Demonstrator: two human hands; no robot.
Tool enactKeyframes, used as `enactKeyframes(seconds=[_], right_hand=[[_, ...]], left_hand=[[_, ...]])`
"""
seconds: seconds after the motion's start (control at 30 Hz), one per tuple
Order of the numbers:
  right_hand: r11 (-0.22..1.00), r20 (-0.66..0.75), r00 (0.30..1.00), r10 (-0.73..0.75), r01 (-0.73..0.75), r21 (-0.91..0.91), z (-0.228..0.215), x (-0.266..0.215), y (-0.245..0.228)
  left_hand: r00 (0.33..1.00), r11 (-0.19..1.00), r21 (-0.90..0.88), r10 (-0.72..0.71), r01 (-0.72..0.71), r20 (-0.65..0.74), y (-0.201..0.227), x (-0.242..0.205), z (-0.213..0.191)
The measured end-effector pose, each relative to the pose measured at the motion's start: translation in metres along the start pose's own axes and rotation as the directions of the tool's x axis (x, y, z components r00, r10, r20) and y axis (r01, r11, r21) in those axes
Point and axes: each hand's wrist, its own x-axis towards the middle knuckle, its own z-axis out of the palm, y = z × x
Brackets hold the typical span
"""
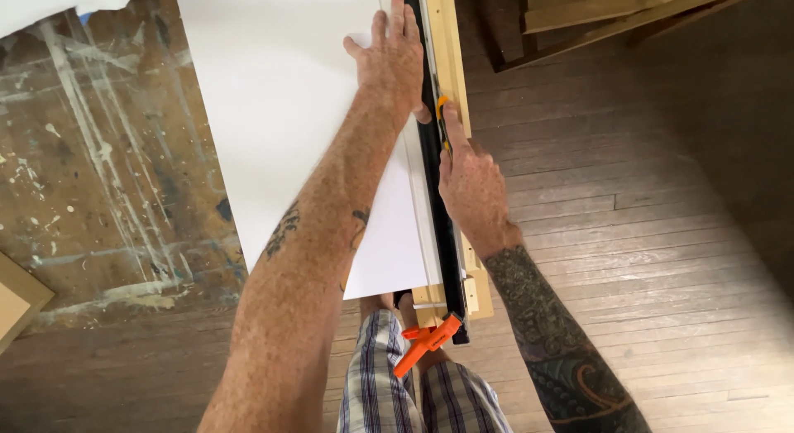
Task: Cutting a thin strip from a white board using a utility knife and a straight edge guide clamped to a workbench.
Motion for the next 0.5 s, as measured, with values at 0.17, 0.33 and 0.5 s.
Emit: enactKeyframes(seconds=[0.17, 0.33, 0.5], right_hand=[[0.999, 0.021, 1.0, -0.005, 0.004, 0.038, 0.001, -0.028, 0.004], [1.0, 0.017, 1.0, -0.009, 0.008, 0.026, 0.002, -0.056, 0.006], [0.999, 0.052, 0.998, 0.044, -0.045, 0.014, 0.002, -0.08, 0.007]], left_hand=[[0.999, 1.0, 0.031, 0.003, -0.002, -0.048, 0.0, 0.006, 0.008], [0.999, 1.0, 0.03, 0.004, -0.002, -0.05, -0.001, 0.012, 0.011], [0.998, 0.999, -0.015, 0.032, -0.033, -0.045, -0.002, 0.015, 0.009]])
